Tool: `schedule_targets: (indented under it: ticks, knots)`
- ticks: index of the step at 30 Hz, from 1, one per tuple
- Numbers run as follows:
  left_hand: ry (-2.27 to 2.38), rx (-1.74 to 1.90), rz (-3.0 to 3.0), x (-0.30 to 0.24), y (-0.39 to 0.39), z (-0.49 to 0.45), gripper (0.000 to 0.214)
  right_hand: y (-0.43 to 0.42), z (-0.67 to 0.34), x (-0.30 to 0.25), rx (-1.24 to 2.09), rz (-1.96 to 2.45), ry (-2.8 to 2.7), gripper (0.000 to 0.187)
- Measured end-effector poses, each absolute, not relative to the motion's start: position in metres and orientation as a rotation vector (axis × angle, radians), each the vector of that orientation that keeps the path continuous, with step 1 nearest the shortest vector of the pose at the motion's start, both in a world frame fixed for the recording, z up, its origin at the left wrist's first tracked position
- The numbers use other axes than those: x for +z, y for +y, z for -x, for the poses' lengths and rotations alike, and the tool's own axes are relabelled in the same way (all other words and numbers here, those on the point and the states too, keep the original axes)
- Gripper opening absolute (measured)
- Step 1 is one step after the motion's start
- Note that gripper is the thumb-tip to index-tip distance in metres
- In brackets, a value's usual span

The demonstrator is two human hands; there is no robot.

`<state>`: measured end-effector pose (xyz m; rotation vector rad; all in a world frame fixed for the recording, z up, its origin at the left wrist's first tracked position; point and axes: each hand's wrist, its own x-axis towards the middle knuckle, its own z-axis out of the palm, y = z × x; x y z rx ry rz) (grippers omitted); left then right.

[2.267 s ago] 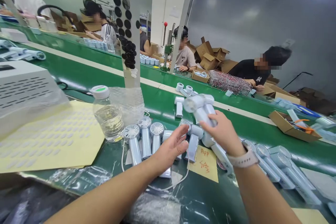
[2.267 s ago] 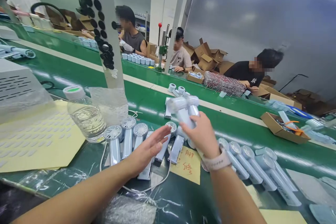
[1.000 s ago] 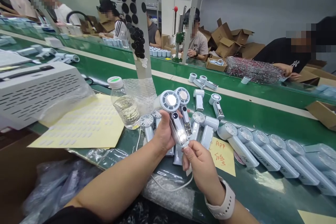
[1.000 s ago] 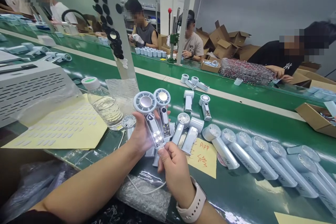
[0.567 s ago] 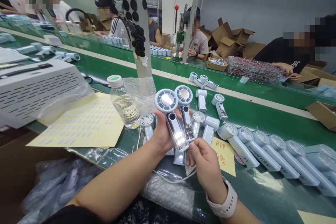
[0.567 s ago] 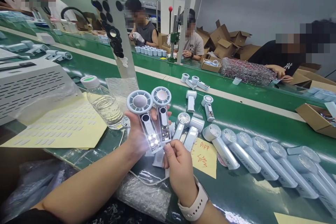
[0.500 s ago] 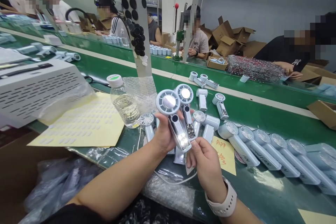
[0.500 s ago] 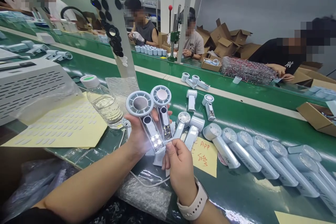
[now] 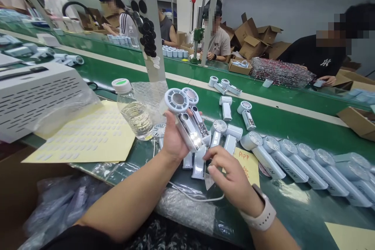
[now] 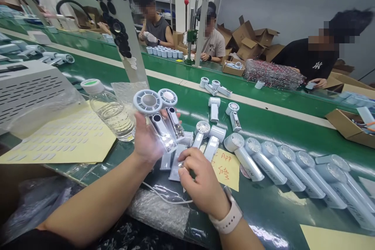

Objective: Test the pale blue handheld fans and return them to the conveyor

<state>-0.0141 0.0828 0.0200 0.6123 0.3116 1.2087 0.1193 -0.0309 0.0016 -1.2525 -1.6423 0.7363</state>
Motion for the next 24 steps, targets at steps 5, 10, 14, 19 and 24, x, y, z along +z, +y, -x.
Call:
schedule_targets:
  ticks: [5, 10, 14, 19, 24]
  knots:
    - [0.338, 1.089, -0.574, 0.016, 0.082, 0.015, 0.057, -0.026, -0.14, 0.003, 0.985, 1.458, -2.023, 0.014]
    - [0.299, 1.054, -0.591, 0.019, 0.079, 0.015, 0.059, -0.021, -0.154, -0.008, 0.396, 1.806, -1.712, 0.032]
    - [0.263, 1.152, -0.578, 0.021, 0.085, 0.016, 0.06, -0.019, -0.149, -0.014, 0.116, 1.66, -1.769, 0.026]
    - [0.213, 1.217, -0.624, 0.026, 0.092, 0.021, 0.062, -0.017, -0.132, -0.022, 0.16, 1.619, -1.756, 0.019]
    - [0.221, 1.196, -0.897, 0.022, 0.08, 0.024, 0.063, -0.013, -0.13, -0.032, 0.113, 1.606, -1.714, 0.017]
